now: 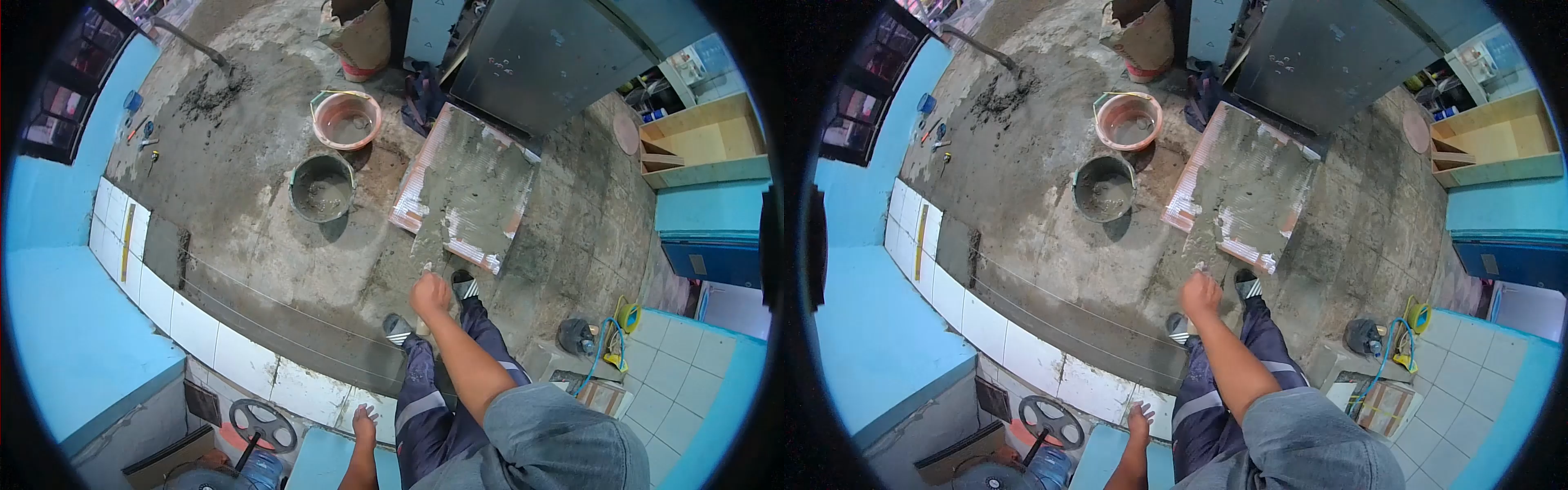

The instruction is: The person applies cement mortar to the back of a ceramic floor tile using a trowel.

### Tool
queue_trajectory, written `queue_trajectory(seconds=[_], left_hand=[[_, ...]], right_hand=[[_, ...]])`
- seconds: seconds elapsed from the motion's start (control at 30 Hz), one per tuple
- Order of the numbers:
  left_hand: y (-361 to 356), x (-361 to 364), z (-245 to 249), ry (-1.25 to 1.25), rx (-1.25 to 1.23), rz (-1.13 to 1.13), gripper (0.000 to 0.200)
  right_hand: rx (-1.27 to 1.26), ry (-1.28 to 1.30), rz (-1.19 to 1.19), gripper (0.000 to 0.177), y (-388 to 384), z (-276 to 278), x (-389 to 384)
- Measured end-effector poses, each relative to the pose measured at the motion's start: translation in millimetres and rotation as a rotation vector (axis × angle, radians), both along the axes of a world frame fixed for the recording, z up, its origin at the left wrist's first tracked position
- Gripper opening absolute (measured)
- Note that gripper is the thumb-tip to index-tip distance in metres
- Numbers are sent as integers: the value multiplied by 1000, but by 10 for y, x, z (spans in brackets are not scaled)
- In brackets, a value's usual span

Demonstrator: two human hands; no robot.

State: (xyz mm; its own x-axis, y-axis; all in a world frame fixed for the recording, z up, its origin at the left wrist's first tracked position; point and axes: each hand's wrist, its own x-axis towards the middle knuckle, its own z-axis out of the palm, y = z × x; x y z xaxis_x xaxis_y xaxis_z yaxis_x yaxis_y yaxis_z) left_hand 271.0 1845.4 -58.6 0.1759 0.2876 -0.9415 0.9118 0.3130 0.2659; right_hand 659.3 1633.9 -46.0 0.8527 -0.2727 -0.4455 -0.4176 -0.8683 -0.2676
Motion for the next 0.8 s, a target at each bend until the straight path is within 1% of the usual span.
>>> queue_trajectory(seconds=[0.03, 0.13, 0.23, 0.3, 0.43, 0.47, 0.57, 0.6, 0.7, 0.73, 0.8], left_hand=[[1, 13, -19, 4, -3, 5, 49], [7, 99, -69, -15, -9, 13, 48], [-41, 242, -102, -57, -23, -2, 48], [-78, 312, -127, -56, -32, -3, 47], [-136, 367, -124, -77, -41, 33, 48], [-142, 376, -101, -86, -34, 35, 48], [-193, 386, -30, -96, -24, 38, 47], [-186, 362, -32, -90, -25, 37, 47], [-191, 240, -111, -32, -30, 36, 46], [-175, 165, -128, 1, -31, 34, 46], [-151, 74, -166, -20, -35, 13, 47]], right_hand=[[6, 37, 55, 23, -75, 36, -15], [-47, 12, 213, 23, -434, 18, -64], [-57, -39, 435, 24, -871, 114, -15], [-98, 15, 542, 22, -1041, 85, 77], [-153, 55, 668, 23, -1309, 114, 232], [-152, 52, 649, 24, -1319, 87, 227], [-194, 44, 461, 24, -1060, -59, 20], [-165, 106, 351, 24, -926, -99, -22], [-86, 37, 122, 23, -659, -211, -157], [-83, 46, 130, 23, -679, -224, -211], [-73, 58, 144, 23, -700, -181, -284]])
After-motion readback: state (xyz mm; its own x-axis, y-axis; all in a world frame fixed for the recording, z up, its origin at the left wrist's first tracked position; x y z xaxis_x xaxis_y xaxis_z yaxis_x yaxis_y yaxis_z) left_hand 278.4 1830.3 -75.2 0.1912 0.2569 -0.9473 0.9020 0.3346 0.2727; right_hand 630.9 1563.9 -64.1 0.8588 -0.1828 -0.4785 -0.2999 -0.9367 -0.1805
